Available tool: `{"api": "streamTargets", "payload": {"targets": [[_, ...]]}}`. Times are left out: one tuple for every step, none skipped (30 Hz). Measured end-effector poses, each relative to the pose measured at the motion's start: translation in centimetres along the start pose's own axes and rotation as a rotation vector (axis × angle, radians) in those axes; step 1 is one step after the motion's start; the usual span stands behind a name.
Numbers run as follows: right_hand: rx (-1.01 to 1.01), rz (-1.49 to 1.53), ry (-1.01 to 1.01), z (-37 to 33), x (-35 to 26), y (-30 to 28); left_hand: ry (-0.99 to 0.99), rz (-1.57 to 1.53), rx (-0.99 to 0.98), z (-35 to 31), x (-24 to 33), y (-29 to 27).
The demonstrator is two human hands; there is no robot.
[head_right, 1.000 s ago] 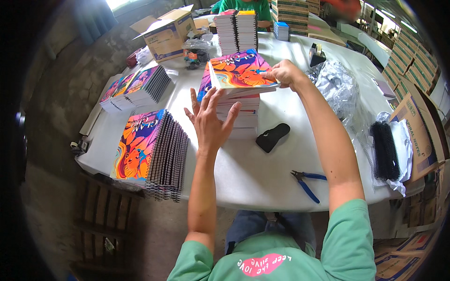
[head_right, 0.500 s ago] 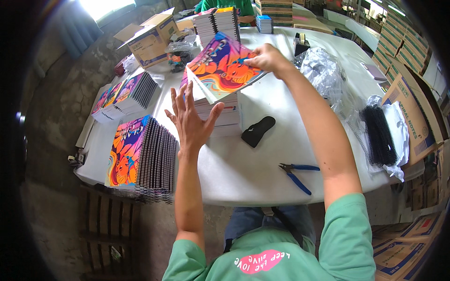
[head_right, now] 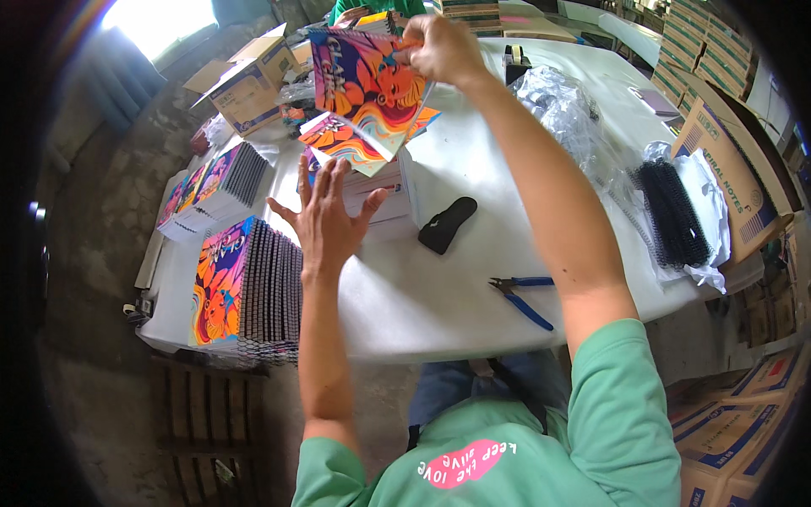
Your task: The person binds spiral notebooks by manually inserting a plastic coil through the pre-punched holes of a cover and stack of paper, winding the coil through the entire length of the spine, and then using a hand tool to crimp the ends of the coil.
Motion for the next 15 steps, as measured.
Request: {"api": "streamTargets", "payload": {"targets": [[0.0,0.038,-0.081,0.0,-0.3,-1.7,-0.017,-0.124,0.081,-0.1,0.0,-1.1],[-0.096,-0.008,-0.105,-0.7,-2.3,-3.5,-0.048,-0.233,0.158,-0.8,-0.7,-2.1],[-0.182,-0.065,-0.135,-2.2,-4.8,-5.5,-0.072,-0.348,0.245,-1.2,-1.4,-3.3],[-0.14,0.111,-0.187,-3.7,-5.8,-6.6,-0.091,-0.506,0.39,-1.7,-2.8,-4.8],[-0.105,0.292,-0.22,-5.7,-6.4,-7.2,-0.12,-0.663,0.512,-2.8,-4.2,-5.7],[-0.228,0.194,-0.169,-8.2,-7.2,-7.4,-0.181,-0.741,0.481,-3.5,-4.1,-5.9],[-0.353,0.11,-0.128,-10.7,-8.4,-7.5,-0.245,-0.801,0.458,-4.7,-4.2,-6.4],[-0.335,0.177,-0.192,-13.5,-9.0,-7.3,-0.279,-1.086,0.239,-6.6,-4.2,-4.6],[-0.313,0.246,-0.262,-16.2,-9.1,-6.6,-0.262,-1.214,0.15,-8.5,-3.7,-3.8],[-0.297,0.297,-0.231,-18.3,-8.3,-6.0,-0.259,-1.33,0.057,-10.5,-3.4,-2.8],[-0.282,0.333,-0.185,-20.4,-7.3,-5.6,-0.21,-1.32,0.089,-12.1,-2.4,-2.4],[-0.258,0.482,-0.001,-22.2,-5.7,-4.4,-0.326,-1.391,0.053,-14.5,-2.5,-0.3],[-0.221,0.623,0.179,-23.8,-4.4,-3.1,-0.438,-1.46,0.02,-16.3,-2.5,1.6],[-0.179,0.76,0.359,-25.6,-3.2,-1.7,-0.537,-1.453,-0.024,-17.5,-1.7,2.9],[-0.149,0.788,0.432,-27.9,-2.4,-0.6,-0.561,-1.455,-0.012,-18.4,-1.0,3.8]]}}
Point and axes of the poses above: each hand's wrist, its own z-axis towards the middle knuckle, its own y-axis out of the palm, x = y × z, the point moved 6 cm from there along z, towards the middle knuckle, and after that the axes turned 1 degree about -y, right-handed, at the moved point
